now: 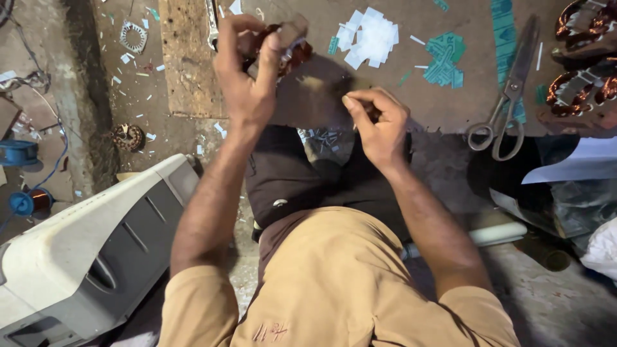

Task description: Repairing an electric motor by winding copper wire coils and inserting insulation into the stator core.

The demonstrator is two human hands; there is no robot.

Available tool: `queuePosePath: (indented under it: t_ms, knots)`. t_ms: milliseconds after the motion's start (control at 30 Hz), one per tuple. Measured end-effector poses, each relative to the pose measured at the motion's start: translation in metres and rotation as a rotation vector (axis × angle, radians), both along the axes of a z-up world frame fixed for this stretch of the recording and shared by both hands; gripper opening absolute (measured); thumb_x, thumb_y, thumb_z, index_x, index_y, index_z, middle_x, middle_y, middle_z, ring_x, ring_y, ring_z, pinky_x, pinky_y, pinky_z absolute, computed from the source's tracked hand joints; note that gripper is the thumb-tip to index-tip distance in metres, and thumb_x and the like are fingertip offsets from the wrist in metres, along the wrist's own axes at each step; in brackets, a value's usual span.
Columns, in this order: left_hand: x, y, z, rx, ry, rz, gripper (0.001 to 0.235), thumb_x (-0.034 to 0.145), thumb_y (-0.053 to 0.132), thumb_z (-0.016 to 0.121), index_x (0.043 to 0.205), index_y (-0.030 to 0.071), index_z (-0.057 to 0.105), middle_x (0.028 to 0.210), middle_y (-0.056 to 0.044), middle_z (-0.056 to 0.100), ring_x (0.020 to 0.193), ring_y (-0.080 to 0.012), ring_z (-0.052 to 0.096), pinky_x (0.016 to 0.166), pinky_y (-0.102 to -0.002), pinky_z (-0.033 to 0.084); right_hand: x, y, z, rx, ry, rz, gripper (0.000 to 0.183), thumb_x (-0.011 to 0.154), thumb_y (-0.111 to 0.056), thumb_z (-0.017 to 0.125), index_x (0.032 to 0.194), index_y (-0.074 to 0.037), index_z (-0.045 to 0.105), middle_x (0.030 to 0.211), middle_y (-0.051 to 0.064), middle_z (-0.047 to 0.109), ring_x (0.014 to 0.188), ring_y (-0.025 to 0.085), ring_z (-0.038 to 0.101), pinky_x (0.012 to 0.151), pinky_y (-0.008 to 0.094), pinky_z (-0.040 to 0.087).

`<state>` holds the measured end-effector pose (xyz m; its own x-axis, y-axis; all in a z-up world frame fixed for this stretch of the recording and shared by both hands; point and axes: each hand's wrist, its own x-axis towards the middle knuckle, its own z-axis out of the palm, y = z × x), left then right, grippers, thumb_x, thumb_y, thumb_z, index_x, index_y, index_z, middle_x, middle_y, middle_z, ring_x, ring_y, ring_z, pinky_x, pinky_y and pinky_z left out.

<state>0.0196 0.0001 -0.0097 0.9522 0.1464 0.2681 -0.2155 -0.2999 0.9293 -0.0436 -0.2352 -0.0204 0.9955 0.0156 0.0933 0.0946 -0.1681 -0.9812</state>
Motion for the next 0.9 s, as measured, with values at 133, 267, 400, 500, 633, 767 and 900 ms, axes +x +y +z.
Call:
queuePosePath:
  t_ms: [133,267,400,500,633,767,900]
  knots:
    - [-0.027,-0.023,-0.027,-0.117,-0.178,0.123,0.029,0.11,0.031,0.062,0.125,0.009,0.05,0.091,0.0,0.058,0.071,-0.0094,0.056,0.064,-0.027,0.049,0.003,-0.001,0.0,0.053,0.064,0.004,0.008,0.101,-0.004,0.072,0.104,0.003,0.073,0.09,0.001,0.066,0.07,0.003,0.058,0.06,0.021,0.047]
    - [-0.061,-0.049,-0.038,-0.267,-0.137,0.207,0.038,0.103,0.021,0.062,0.133,0.006,0.044,0.103,-0.003,0.047,0.087,-0.0102,0.05,0.076,-0.029,0.043,0.005,-0.001,0.003,-0.145,0.004,-0.015,0.008,0.1,-0.003,0.075,0.104,0.003,0.075,0.089,0.002,0.067,0.072,0.004,0.055,0.062,0.022,0.044]
    - [-0.074,-0.052,-0.05,-0.356,-0.045,0.179,0.046,0.105,0.017,0.064,0.141,0.002,0.041,0.11,-0.006,0.046,0.099,-0.0128,0.048,0.085,-0.028,0.041,0.003,-0.004,0.002,0.083,0.181,-0.005,0.009,0.098,-0.006,0.076,0.103,0.001,0.075,0.082,0.0,0.067,0.069,0.004,0.058,0.062,0.023,0.047]
    - [-0.074,-0.049,-0.047,-0.268,-0.115,0.128,0.047,0.106,0.02,0.063,0.142,0.002,0.04,0.126,-0.009,0.047,0.112,-0.016,0.053,0.102,-0.03,0.045,-0.023,-0.01,0.068,-0.162,-0.261,0.06,0.022,0.097,-0.005,0.083,0.097,-0.002,0.061,0.084,0.005,0.063,0.074,0.011,0.059,0.071,0.027,0.051]
    - [-0.074,-0.047,-0.049,-0.325,-0.101,0.089,0.048,0.108,0.024,0.063,0.144,0.003,0.039,0.126,-0.008,0.048,0.115,-0.0164,0.054,0.105,-0.03,0.045,-0.06,-0.03,0.163,-0.897,-0.326,0.419,0.042,0.072,-0.034,0.084,0.06,-0.01,0.05,0.061,0.012,0.053,0.057,0.033,0.055,0.051,0.046,0.04]
    - [-0.075,-0.047,-0.049,-0.291,-0.082,0.096,0.05,0.107,0.029,0.063,0.143,0.004,0.04,0.121,-0.008,0.049,0.108,-0.0153,0.052,0.099,-0.03,0.044,-0.07,-0.017,0.201,-0.783,-0.399,0.358,0.039,0.073,-0.03,0.083,0.06,-0.012,0.051,0.061,0.009,0.054,0.056,0.032,0.058,0.051,0.045,0.041]
    - [-0.072,-0.045,-0.049,-0.29,-0.124,0.097,0.051,0.107,0.032,0.063,0.143,0.005,0.039,0.123,-0.009,0.047,0.108,-0.0157,0.053,0.097,-0.031,0.044,-0.065,-0.005,0.226,-0.632,-0.544,0.312,0.036,0.074,-0.026,0.083,0.06,-0.014,0.052,0.06,0.005,0.055,0.055,0.03,0.062,0.05,0.044,0.042]
